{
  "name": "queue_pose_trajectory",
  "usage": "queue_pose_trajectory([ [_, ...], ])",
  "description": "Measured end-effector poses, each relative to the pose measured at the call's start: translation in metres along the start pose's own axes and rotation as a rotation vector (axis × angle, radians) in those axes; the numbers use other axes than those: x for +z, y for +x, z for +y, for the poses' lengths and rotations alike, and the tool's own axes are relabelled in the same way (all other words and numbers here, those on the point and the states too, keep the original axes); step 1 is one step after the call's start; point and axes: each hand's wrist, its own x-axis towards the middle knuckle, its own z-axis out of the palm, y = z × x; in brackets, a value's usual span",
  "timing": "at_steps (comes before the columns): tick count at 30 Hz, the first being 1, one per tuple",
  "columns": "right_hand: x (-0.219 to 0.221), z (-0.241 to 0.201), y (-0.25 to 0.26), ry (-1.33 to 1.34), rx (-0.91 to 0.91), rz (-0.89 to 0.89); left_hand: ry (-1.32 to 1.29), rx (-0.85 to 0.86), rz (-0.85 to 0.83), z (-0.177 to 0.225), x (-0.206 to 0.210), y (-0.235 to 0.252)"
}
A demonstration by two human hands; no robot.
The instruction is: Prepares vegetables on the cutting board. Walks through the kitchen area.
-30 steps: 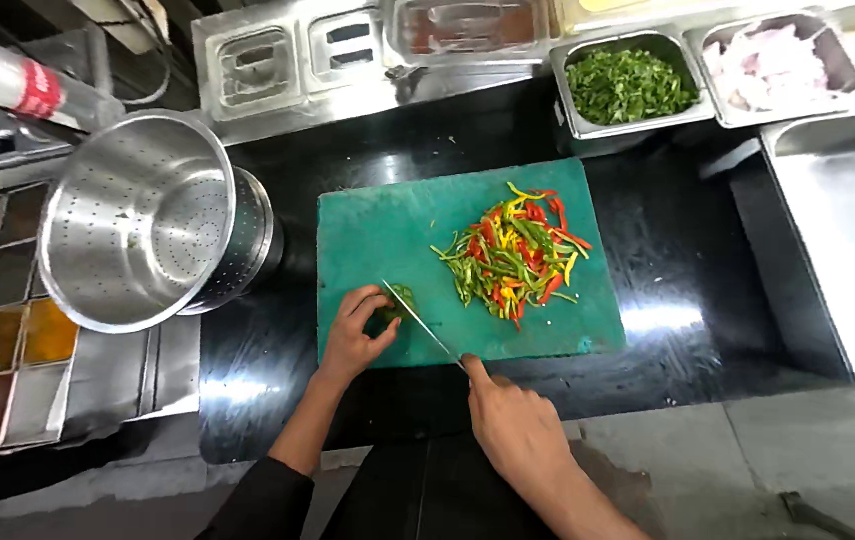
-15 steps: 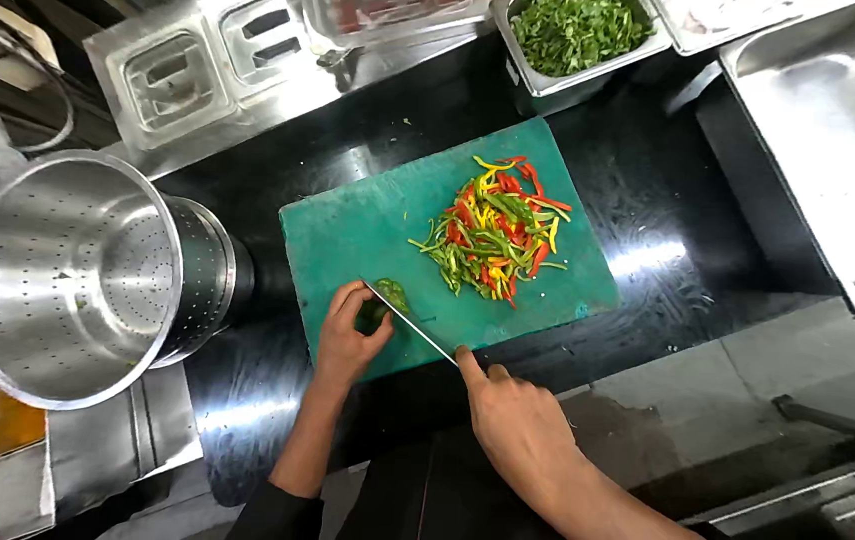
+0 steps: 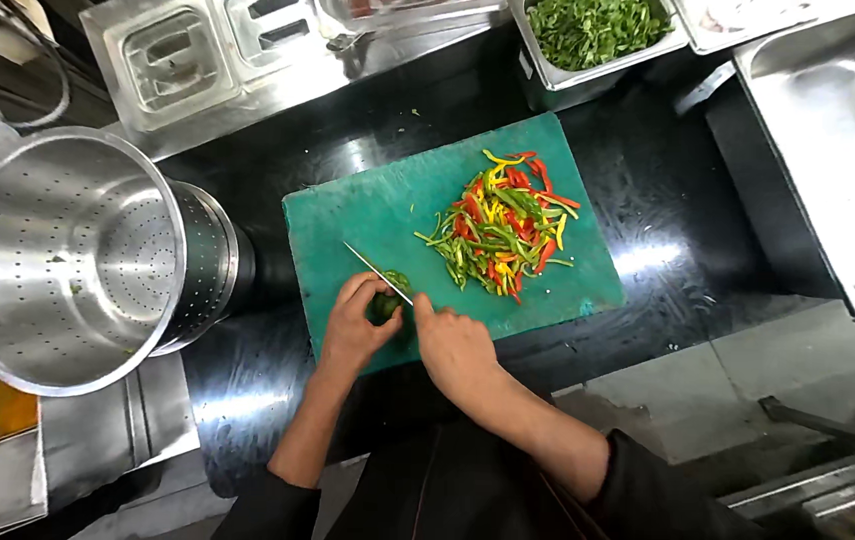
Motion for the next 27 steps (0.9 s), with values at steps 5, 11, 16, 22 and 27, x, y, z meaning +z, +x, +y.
queue_pose_trajectory([
  [5,0.019,0.014,0.001,-0.003,-0.012,0.061,-0.027,0.008,0.076,-0.007,0.003,-0.007],
  [11,0.023,0.055,-0.040,-0.116,0.093,-0.124,0.006,-0.040,0.159,-0.012,-0.001,-0.013],
  [16,0.044,0.085,-0.061,-0.143,-0.045,0.315,-0.014,0.103,0.070,-0.008,-0.006,-0.003],
  [22,0.037,0.090,-0.072,-0.118,-0.099,0.434,0.001,0.525,-0.280,0.001,-0.011,0.023],
  [27,0.033,0.100,-0.079,-0.057,-0.174,0.498,-0.230,0.508,-0.262,-0.006,-0.030,0.040],
])
